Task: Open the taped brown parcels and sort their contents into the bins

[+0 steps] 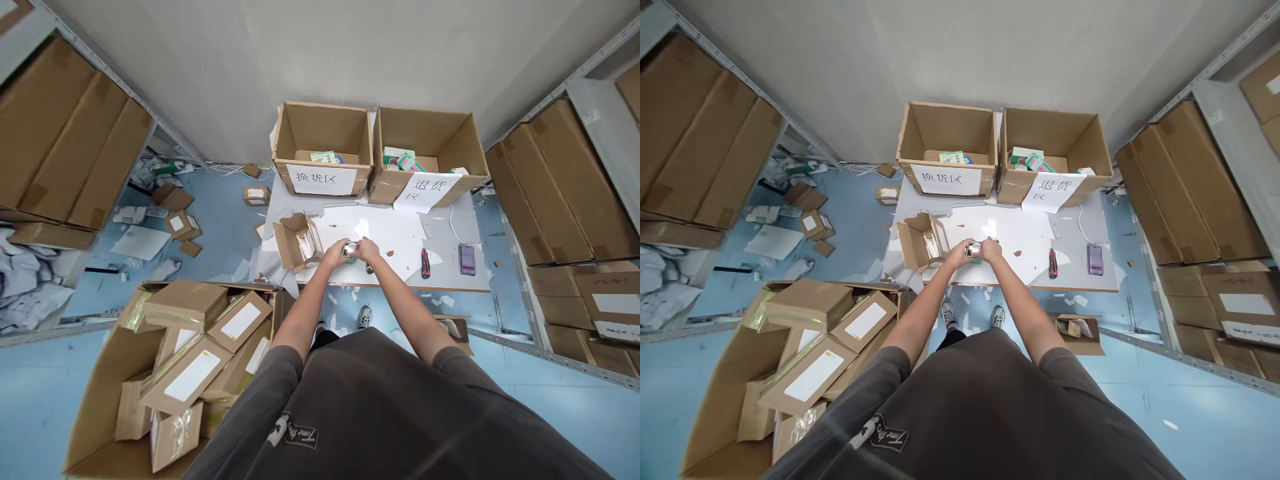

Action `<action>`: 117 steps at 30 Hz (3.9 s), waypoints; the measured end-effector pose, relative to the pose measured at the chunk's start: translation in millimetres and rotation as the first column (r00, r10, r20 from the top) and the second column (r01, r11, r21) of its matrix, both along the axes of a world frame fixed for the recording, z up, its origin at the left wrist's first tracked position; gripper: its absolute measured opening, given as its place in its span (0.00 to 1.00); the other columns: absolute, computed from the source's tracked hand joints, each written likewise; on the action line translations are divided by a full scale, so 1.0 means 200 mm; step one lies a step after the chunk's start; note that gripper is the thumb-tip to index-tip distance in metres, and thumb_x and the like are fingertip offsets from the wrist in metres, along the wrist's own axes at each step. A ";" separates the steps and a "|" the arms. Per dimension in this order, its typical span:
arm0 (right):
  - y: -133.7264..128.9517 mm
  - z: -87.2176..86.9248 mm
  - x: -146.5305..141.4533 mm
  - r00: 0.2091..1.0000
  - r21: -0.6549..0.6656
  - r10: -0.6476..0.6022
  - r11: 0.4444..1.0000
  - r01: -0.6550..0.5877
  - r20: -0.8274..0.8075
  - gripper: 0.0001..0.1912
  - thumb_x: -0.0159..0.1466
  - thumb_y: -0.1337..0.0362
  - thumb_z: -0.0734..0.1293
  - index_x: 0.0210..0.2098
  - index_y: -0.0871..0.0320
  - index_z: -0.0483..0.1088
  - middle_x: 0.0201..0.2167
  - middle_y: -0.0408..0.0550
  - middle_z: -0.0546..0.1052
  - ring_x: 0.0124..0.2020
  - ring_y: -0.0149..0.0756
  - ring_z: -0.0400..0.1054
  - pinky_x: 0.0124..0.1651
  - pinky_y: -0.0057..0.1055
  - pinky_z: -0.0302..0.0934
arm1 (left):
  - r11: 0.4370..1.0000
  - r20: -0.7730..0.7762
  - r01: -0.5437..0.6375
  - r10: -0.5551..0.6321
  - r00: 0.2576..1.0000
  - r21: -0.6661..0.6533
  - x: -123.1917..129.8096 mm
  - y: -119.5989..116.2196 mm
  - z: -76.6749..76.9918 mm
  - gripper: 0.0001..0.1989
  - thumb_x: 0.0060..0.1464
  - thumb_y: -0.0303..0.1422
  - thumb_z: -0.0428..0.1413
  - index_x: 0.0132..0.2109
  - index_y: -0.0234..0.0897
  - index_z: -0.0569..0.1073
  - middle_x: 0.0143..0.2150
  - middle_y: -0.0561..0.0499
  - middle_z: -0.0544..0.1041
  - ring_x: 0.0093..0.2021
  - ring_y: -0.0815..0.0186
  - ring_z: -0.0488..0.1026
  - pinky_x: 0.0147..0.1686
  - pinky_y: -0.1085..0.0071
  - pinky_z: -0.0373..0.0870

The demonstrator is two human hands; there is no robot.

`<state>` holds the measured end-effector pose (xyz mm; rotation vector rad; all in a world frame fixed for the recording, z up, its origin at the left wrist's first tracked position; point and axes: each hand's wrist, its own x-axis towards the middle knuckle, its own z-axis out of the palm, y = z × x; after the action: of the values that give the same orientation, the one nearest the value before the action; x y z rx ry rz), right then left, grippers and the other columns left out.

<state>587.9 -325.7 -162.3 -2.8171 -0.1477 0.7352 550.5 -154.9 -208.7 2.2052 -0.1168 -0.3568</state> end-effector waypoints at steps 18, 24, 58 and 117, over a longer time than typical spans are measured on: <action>-0.05 0.34 0.05 0.993 0.154 -0.018 0.988 -0.001 0.120 0.18 0.55 0.55 0.78 0.39 0.55 0.73 0.40 0.52 0.83 0.42 0.49 0.78 0.41 0.34 0.65 | 0.979 -0.065 0.074 -0.063 0.996 0.188 0.10 0.00 0.01 0.42 0.45 0.33 0.76 0.67 0.39 0.74 0.65 0.40 0.78 0.66 0.41 0.73 0.65 0.53 0.72; -0.13 0.65 0.10 0.980 0.255 -0.065 0.967 0.016 0.185 0.18 0.53 0.52 0.78 0.33 0.52 0.68 0.31 0.45 0.79 0.35 0.42 0.71 0.35 0.32 0.57 | 0.977 -0.057 0.068 -0.058 0.997 0.203 0.09 0.00 0.04 0.45 0.42 0.36 0.78 0.67 0.40 0.74 0.66 0.39 0.78 0.67 0.42 0.73 0.65 0.54 0.71; -0.19 1.14 -0.10 0.856 0.790 -0.085 0.441 -0.426 0.509 0.45 0.68 0.42 0.72 0.79 0.45 0.58 0.75 0.55 0.66 0.66 0.52 0.73 0.62 0.47 0.73 | 0.944 0.669 -0.319 0.292 0.683 -0.086 -0.22 -0.13 0.96 0.51 0.66 0.39 0.64 0.85 0.45 0.45 0.81 0.37 0.57 0.80 0.43 0.58 0.78 0.51 0.62; -0.16 1.01 -0.36 0.413 0.353 -0.096 0.711 -0.608 0.906 0.61 0.68 0.45 0.77 0.85 0.41 0.36 0.85 0.55 0.35 0.82 0.67 0.47 0.68 0.61 0.71 | 0.943 0.639 0.016 0.213 0.739 -0.333 -0.26 -0.22 1.34 0.51 0.65 0.42 0.64 0.84 0.54 0.43 0.82 0.39 0.53 0.76 0.48 0.64 0.65 0.57 0.78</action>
<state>516.8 -358.5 38.9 -2.1256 -0.8887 -0.7800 497.7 -198.5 58.3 1.9013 -0.4164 0.5150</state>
